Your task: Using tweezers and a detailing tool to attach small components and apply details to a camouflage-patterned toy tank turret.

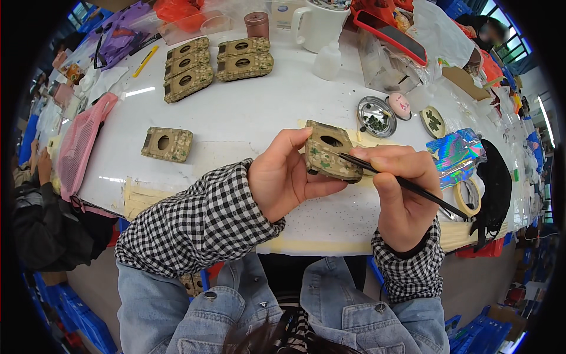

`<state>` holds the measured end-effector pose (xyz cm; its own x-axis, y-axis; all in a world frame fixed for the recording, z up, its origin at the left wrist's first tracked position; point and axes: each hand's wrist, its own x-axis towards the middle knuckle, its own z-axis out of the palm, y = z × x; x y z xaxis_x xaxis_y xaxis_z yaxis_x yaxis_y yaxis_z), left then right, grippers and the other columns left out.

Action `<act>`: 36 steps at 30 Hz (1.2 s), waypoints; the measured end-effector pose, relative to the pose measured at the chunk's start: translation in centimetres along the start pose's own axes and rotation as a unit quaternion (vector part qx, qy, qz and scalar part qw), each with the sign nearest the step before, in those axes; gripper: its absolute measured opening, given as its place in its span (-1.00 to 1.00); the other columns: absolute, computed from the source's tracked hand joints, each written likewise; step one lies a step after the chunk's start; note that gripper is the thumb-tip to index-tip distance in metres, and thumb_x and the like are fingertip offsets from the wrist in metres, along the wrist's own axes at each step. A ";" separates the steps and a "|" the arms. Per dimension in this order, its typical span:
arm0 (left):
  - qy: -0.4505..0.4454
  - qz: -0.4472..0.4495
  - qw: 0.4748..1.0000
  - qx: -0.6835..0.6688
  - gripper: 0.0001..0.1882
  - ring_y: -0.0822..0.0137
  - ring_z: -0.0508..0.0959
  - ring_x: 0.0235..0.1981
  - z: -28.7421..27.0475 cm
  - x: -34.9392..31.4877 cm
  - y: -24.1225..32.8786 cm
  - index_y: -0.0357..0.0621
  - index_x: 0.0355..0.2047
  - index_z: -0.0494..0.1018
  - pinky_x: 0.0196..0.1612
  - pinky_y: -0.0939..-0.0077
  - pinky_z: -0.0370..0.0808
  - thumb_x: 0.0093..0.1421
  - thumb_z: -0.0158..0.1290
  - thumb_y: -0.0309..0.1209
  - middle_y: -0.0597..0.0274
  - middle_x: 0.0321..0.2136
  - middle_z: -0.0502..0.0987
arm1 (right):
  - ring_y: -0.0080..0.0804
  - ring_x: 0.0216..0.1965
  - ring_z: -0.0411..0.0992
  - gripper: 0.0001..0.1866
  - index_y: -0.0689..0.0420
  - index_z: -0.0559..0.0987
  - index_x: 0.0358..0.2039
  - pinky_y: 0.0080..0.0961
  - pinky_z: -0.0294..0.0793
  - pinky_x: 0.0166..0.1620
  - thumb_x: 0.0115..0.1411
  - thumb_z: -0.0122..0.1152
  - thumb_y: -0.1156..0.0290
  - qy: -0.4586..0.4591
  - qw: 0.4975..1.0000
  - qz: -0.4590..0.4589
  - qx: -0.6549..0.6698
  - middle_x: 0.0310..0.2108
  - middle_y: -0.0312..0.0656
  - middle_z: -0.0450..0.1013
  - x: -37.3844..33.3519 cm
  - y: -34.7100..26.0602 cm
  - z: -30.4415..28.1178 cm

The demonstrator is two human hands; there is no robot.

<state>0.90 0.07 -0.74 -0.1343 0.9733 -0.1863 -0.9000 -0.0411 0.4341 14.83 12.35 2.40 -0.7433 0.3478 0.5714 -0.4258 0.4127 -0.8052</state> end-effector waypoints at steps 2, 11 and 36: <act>0.010 0.000 1.000 0.003 -0.52 0.25 0.51 -0.11 0.1 0.0 -0.1 -0.21 0.02 0.25 -0.06 0.37 0.51 0.29 -0.39 -0.13 0.08 -0.11 0.46 | -0.30 -0.18 0.44 -0.87 0.29 0.46 -0.33 -0.47 0.40 -0.09 0.10 0.17 0.56 -0.004 1.000 0.000 -0.007 -0.28 -0.04 0.45 0.0 -0.1 0.0; 0.009 0.002 1.000 0.015 -0.53 0.30 0.51 -0.12 0.0 0.0 -0.1 -0.19 0.02 0.26 -0.05 0.40 0.51 0.30 -0.39 -0.12 0.12 -0.12 0.47 | -0.33 -0.21 0.44 -0.87 0.30 0.48 -0.33 -0.50 0.40 -0.12 0.10 0.18 0.55 0.001 1.000 0.008 -0.015 -0.28 -0.05 0.46 0.0 0.0 0.1; 0.050 0.005 0.996 0.078 -0.45 0.07 0.49 -0.09 0.7 0.1 -0.1 -0.24 0.05 0.22 -0.07 0.47 0.51 0.29 -0.43 -0.07 -0.05 -0.09 0.43 | -0.55 -0.28 0.38 -0.87 0.28 0.40 -0.29 -0.60 0.39 -0.19 0.19 0.08 0.50 0.035 0.993 0.071 0.083 -0.31 -0.14 0.43 0.5 0.1 0.1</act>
<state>1.24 0.29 -0.13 -0.1903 0.9451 -0.2657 -0.8241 -0.0067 0.5664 14.40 12.51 2.61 -0.7671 0.4527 0.4545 -0.4023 0.2125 -0.8905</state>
